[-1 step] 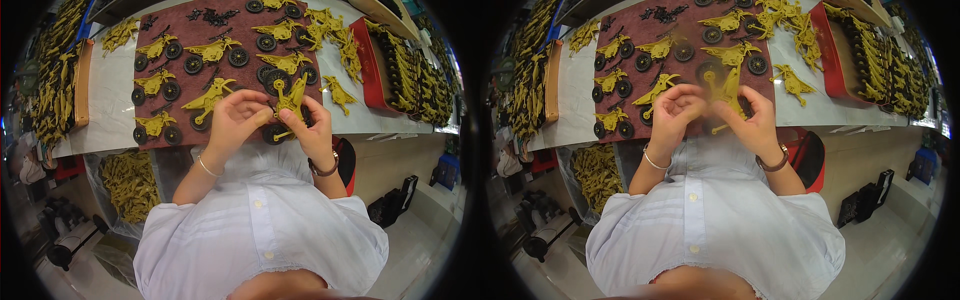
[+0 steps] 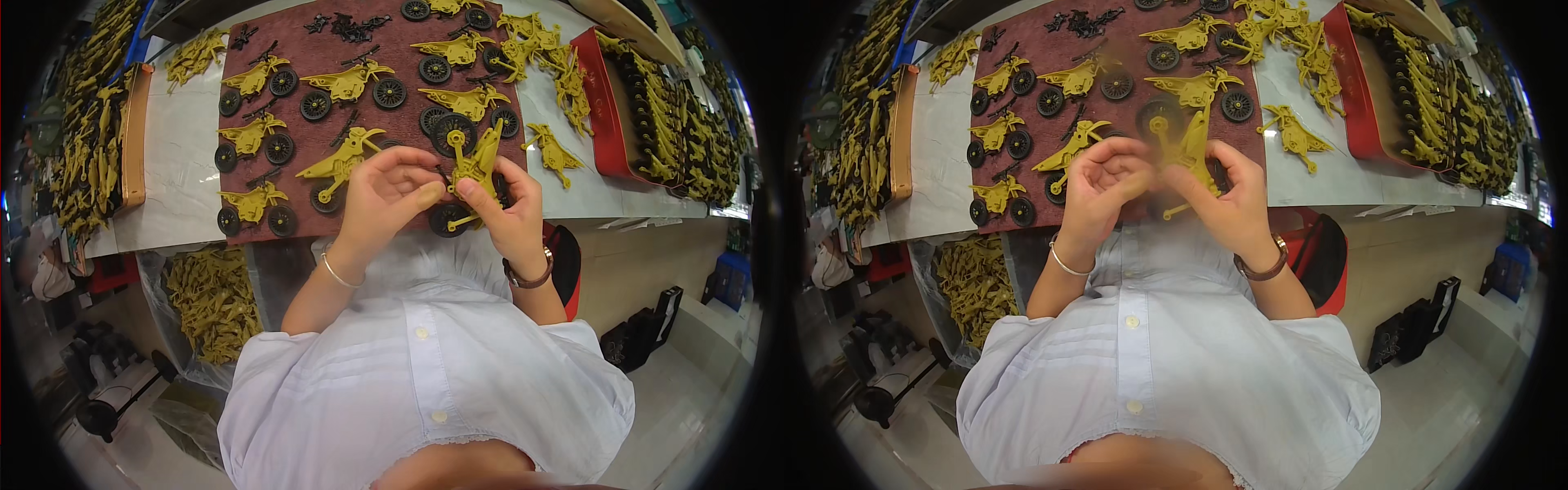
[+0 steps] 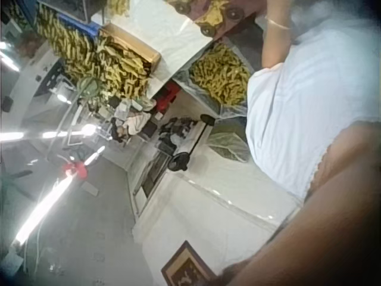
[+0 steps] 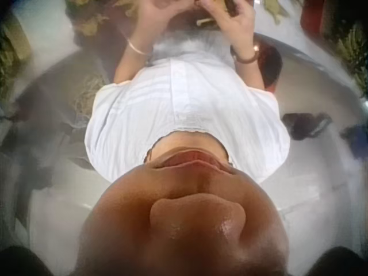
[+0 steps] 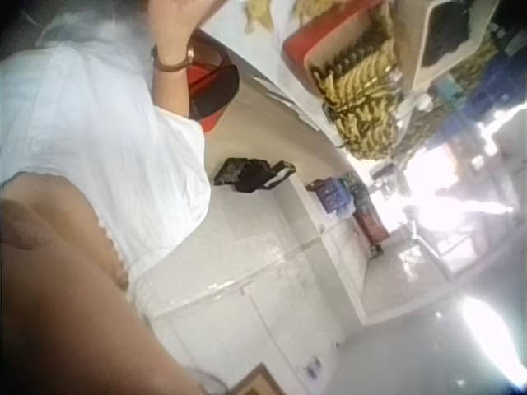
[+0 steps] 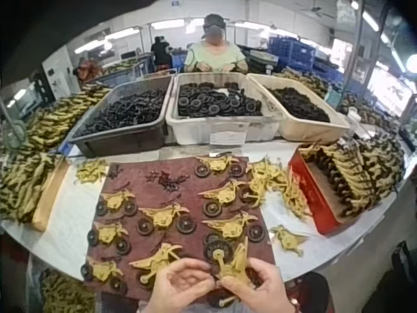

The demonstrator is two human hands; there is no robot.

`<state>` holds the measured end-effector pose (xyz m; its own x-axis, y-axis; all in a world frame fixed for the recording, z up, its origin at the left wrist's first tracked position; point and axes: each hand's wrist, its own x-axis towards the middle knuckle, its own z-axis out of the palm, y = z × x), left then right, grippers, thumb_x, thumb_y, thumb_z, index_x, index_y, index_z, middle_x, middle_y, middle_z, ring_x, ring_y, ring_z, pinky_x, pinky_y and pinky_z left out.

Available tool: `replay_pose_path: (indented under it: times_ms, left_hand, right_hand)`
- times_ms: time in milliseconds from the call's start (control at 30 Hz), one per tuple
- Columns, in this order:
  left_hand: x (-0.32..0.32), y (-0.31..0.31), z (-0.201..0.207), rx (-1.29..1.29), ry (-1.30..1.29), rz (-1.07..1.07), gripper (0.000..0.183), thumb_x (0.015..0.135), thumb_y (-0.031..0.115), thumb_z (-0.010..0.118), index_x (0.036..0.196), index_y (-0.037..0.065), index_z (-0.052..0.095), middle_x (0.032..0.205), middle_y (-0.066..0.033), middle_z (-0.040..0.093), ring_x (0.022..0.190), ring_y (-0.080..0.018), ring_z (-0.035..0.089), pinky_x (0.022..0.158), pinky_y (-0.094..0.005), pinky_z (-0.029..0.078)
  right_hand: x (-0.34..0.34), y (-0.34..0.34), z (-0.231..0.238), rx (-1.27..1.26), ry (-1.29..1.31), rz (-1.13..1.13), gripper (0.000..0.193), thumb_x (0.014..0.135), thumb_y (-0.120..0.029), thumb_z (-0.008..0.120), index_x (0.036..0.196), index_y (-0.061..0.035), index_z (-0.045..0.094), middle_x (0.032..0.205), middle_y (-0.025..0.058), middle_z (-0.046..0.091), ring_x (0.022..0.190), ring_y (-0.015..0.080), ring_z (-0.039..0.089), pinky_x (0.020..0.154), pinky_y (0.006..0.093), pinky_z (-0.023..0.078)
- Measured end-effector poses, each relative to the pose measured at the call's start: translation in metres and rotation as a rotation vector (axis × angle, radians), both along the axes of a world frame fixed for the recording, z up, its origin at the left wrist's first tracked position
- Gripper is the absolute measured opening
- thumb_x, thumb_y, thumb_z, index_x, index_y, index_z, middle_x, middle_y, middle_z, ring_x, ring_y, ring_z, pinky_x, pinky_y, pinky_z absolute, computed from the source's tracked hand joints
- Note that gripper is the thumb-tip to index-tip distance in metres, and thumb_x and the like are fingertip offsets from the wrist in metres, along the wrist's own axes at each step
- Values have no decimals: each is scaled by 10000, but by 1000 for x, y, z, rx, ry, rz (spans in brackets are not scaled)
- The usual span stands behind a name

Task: The person assembles plastic toy motorcycles by hand, attaching toy wheels and small plastic components to yellow toy motorcycle frames.

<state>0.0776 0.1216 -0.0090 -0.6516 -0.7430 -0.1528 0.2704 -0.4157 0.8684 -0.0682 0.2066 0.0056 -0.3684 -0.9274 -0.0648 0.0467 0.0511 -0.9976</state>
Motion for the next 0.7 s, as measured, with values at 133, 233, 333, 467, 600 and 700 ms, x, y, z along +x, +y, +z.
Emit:
replay_pose_path:
  times_ms: [133, 233, 333, 467, 600, 700]
  left_hand:
    - [2, -4, -4, 93, 83, -38, 257, 766, -47, 600, 1012, -55, 527, 846, -105, 639, 732, -139, 629, 681, -231, 496]
    - [1, -3, -8, 69, 58, -6, 252, 769, -38, 603, 1009, -54, 529, 844, -104, 639, 737, -149, 633, 688, -239, 501]
    - [-1, -3, -7, 119, 16, 3, 250, 774, -27, 607, 1011, -54, 530, 836, -102, 639, 747, -155, 634, 698, -244, 503]
    - [1, 0, -6, 133, 70, 2, 297, 770, -14, 655, 1029, -60, 518, 860, -116, 629, 765, -147, 630, 703, -247, 523]
    - [0, 5, 8, -69, 49, 17, 364, 747, -47, 663, 1081, -52, 519, 910, -102, 622, 832, -132, 613, 737, -245, 515]
    - [3, 9, 18, -287, -19, 44, 380, 739, -58, 663, 1093, -46, 525, 919, -89, 619, 853, -124, 605, 759, -244, 511]
  right_hand:
    - [4, -1, -1, -17, 110, -16, 200, 765, -97, 683, 914, 16, 612, 818, 32, 636, 736, 59, 559, 648, 202, 446]
    - [7, -1, -10, -47, 97, -30, 203, 766, -90, 680, 922, 19, 609, 822, 35, 636, 751, 64, 557, 662, 207, 446]
    - [7, -3, -4, -57, 121, -24, 203, 772, -86, 675, 933, 18, 606, 832, 35, 635, 753, 61, 554, 664, 209, 446]
    - [6, -2, -2, -56, 85, -21, 203, 781, -82, 667, 944, 20, 602, 833, 29, 633, 752, 60, 555, 675, 211, 449]
    - [4, 1, 3, -89, 13, -23, 253, 786, -77, 664, 1001, 26, 581, 896, 35, 622, 812, 77, 557, 723, 218, 448]
    - [1, 4, 2, -151, -95, 20, 299, 772, -63, 677, 1034, 30, 566, 942, 45, 615, 856, 95, 558, 756, 230, 444]
